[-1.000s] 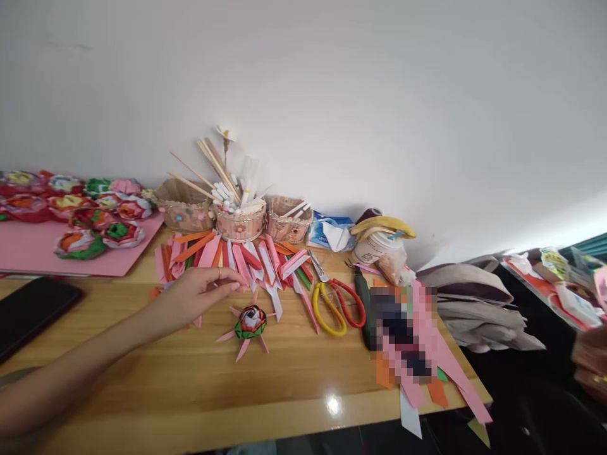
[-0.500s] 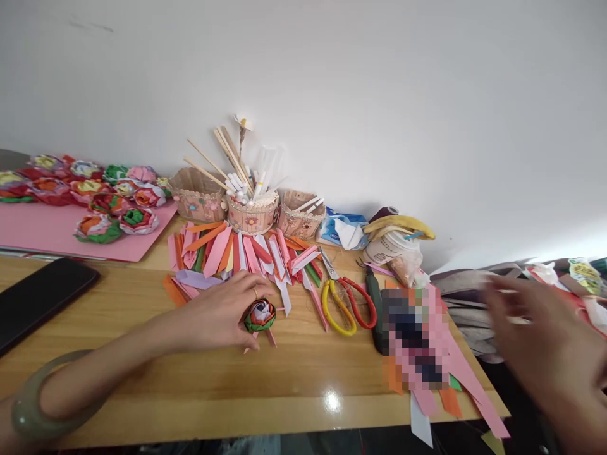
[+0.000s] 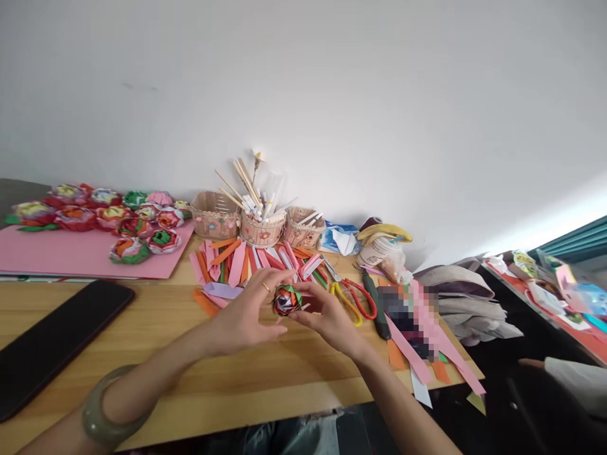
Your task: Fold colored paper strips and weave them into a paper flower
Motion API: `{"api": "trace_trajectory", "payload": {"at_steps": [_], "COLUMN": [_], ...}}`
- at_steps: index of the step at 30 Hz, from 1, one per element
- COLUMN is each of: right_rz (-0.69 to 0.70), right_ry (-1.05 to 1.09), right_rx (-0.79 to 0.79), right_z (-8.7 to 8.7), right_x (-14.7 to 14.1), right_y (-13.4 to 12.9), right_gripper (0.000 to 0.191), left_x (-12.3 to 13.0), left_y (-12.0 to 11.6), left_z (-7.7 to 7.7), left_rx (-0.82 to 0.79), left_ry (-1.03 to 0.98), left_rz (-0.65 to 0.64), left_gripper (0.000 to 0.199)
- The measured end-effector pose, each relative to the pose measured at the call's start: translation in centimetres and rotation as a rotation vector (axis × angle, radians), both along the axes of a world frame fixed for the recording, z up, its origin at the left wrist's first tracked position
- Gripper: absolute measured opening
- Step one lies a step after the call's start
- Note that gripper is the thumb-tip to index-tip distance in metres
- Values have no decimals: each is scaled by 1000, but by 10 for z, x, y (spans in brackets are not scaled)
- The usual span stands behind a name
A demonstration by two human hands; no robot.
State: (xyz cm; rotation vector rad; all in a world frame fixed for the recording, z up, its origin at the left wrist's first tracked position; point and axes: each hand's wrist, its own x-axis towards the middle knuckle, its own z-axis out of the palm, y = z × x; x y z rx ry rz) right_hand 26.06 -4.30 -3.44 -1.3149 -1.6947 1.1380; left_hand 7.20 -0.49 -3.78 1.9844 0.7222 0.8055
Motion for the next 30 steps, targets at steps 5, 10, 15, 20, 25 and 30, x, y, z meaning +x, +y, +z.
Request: {"api": "trace_trajectory", "payload": {"at_steps": [5, 10, 15, 20, 25, 30], "right_rz": [-68, 80, 138, 69, -48, -138], "right_ry": [-37, -237, -258, -118, -74, -89], "right_rx": [132, 251, 261, 163, 250, 331], "right_z": [-2, -3, -2, -4, -12, -21], "right_x": [-8, -16, -15, -15, -23, -26], "right_y": [5, 21, 36, 38, 36, 36], "right_gripper": [32, 30, 31, 32, 24, 23], "left_x": [-6, -12, -12, 0, 13, 18], "left_y": [11, 25, 30, 26, 20, 18], "left_z": [8, 5, 4, -3, -18, -22], "left_rx": [-379, -570, -552, -440, -235, -245], "left_ry": [-213, -22, -42, -75, -88, -101], "left_rz": [196, 205, 214, 315, 346, 471], "left_gripper": [39, 46, 41, 26, 23, 24]}}
